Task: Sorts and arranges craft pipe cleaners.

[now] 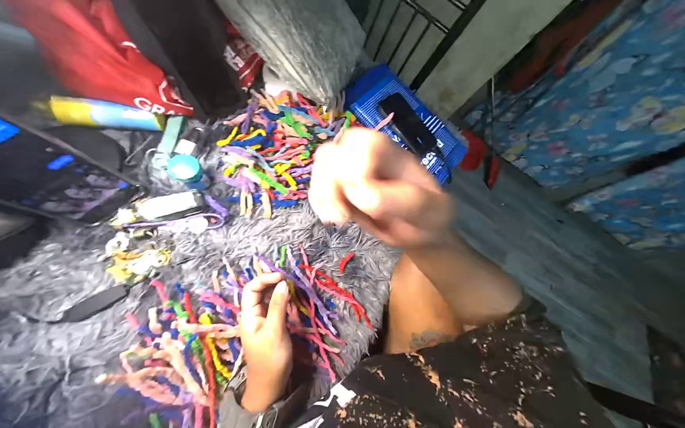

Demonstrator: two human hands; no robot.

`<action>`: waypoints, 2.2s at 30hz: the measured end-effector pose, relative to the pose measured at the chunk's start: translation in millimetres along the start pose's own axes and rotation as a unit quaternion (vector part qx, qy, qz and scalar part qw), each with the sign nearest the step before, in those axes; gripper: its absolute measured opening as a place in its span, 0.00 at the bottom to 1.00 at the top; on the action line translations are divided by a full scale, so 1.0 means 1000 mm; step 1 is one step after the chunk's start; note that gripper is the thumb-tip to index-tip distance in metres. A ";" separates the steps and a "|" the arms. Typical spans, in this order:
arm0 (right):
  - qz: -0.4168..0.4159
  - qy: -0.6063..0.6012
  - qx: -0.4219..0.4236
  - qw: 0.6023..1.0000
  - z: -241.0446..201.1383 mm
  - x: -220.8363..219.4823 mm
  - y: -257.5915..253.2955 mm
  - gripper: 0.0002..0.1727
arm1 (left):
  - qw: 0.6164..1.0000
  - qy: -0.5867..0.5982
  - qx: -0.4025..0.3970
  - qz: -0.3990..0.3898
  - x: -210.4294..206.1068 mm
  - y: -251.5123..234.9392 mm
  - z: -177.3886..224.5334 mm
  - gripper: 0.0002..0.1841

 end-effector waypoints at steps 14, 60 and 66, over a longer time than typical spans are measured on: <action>-0.140 0.553 -0.361 0.738 0.123 0.060 0.022 0.16 | 0.999 0.005 0.038 -0.001 -0.004 0.002 0.000 0.08; -0.238 0.268 -0.309 0.881 0.073 -0.031 0.051 0.09 | 0.995 -0.001 -0.093 -0.047 -0.008 0.008 0.014 0.22; -0.342 0.303 -0.434 0.776 0.070 -0.042 0.101 0.04 | 0.987 -0.037 -0.146 0.046 0.002 0.010 0.020 0.13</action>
Point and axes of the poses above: each hand's wrist, its own y-axis away from the middle knuckle, its own x-axis out of the back of the hand, z = x × y, the point moved 7 cm from there along -y, towards the middle knuckle, and after that the axes turned 11 degrees about x, right-handed, at the moved point
